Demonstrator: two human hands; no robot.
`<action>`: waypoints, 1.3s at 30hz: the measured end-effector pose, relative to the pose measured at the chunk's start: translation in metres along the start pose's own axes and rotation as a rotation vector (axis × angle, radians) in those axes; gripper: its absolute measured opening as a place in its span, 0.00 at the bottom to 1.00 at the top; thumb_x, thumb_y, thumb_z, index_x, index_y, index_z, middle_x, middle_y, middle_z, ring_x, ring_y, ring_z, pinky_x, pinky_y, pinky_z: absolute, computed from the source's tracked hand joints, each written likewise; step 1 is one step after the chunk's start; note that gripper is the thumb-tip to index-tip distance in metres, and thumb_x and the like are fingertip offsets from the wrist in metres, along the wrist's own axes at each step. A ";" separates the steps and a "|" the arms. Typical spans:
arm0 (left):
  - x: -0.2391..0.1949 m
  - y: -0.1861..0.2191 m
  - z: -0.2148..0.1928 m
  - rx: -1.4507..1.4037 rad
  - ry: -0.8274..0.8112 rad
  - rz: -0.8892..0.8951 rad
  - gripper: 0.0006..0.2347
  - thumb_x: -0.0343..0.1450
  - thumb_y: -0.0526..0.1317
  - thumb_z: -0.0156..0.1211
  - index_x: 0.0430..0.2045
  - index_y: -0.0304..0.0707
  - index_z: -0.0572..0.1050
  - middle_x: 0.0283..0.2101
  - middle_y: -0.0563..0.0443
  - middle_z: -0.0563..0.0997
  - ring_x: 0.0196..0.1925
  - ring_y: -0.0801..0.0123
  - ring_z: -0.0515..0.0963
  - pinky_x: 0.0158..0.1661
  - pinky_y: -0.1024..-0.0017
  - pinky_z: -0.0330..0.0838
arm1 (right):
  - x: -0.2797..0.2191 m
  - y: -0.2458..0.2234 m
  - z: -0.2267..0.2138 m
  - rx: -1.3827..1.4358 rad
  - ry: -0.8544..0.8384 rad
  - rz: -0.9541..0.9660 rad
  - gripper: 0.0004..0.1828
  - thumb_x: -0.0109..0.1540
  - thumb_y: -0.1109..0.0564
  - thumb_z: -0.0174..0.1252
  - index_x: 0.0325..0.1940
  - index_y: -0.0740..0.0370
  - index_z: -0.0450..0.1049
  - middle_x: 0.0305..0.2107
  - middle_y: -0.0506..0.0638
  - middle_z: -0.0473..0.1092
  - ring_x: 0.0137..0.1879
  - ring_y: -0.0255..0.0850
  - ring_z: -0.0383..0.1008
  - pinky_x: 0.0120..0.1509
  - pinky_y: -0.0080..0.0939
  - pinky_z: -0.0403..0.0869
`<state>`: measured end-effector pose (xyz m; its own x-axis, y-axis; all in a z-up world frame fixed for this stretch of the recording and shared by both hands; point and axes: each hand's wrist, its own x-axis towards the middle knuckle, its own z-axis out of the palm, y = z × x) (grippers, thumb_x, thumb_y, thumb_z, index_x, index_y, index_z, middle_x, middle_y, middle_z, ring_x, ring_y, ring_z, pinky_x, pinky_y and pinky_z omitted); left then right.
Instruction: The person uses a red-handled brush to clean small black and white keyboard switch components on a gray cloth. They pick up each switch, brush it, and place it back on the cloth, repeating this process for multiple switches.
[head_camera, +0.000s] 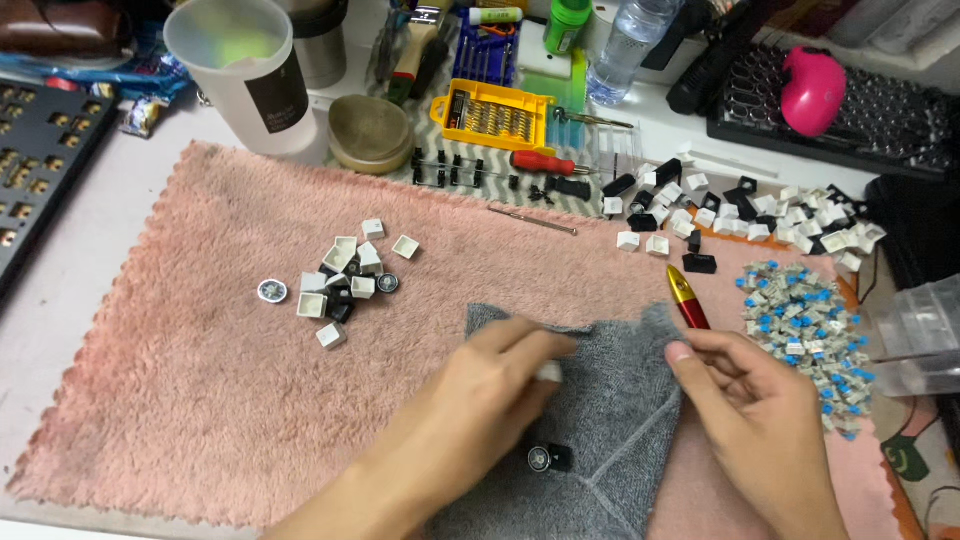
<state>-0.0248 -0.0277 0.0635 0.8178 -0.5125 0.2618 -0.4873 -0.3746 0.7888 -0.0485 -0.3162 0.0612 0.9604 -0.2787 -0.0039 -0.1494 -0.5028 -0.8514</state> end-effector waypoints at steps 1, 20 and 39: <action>0.006 0.001 0.007 -0.008 0.009 0.000 0.13 0.78 0.31 0.59 0.58 0.37 0.78 0.58 0.42 0.83 0.55 0.47 0.88 0.51 0.51 0.84 | -0.004 -0.003 0.000 -0.011 -0.003 -0.005 0.11 0.69 0.63 0.69 0.55 0.69 0.88 0.41 0.54 0.87 0.47 0.35 0.84 0.59 0.33 0.80; -0.045 -0.001 -0.040 -0.043 0.111 -0.012 0.11 0.77 0.33 0.65 0.55 0.36 0.81 0.52 0.44 0.87 0.51 0.54 0.91 0.54 0.63 0.82 | 0.023 -0.045 0.032 -0.378 -0.584 -0.780 0.08 0.66 0.57 0.71 0.48 0.60 0.91 0.45 0.47 0.82 0.44 0.37 0.88 0.53 0.38 0.79; -0.047 0.000 -0.061 0.064 0.117 0.113 0.07 0.77 0.33 0.69 0.48 0.34 0.83 0.47 0.43 0.88 0.45 0.54 0.91 0.47 0.64 0.82 | -0.015 -0.029 0.036 -0.189 -0.277 -0.554 0.11 0.67 0.66 0.70 0.52 0.60 0.91 0.49 0.51 0.87 0.54 0.39 0.89 0.68 0.33 0.81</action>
<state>-0.0442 0.0431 0.0851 0.7851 -0.4619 0.4126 -0.5935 -0.3705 0.7145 -0.0504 -0.2680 0.0671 0.9286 0.2722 0.2524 0.3709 -0.6539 -0.6594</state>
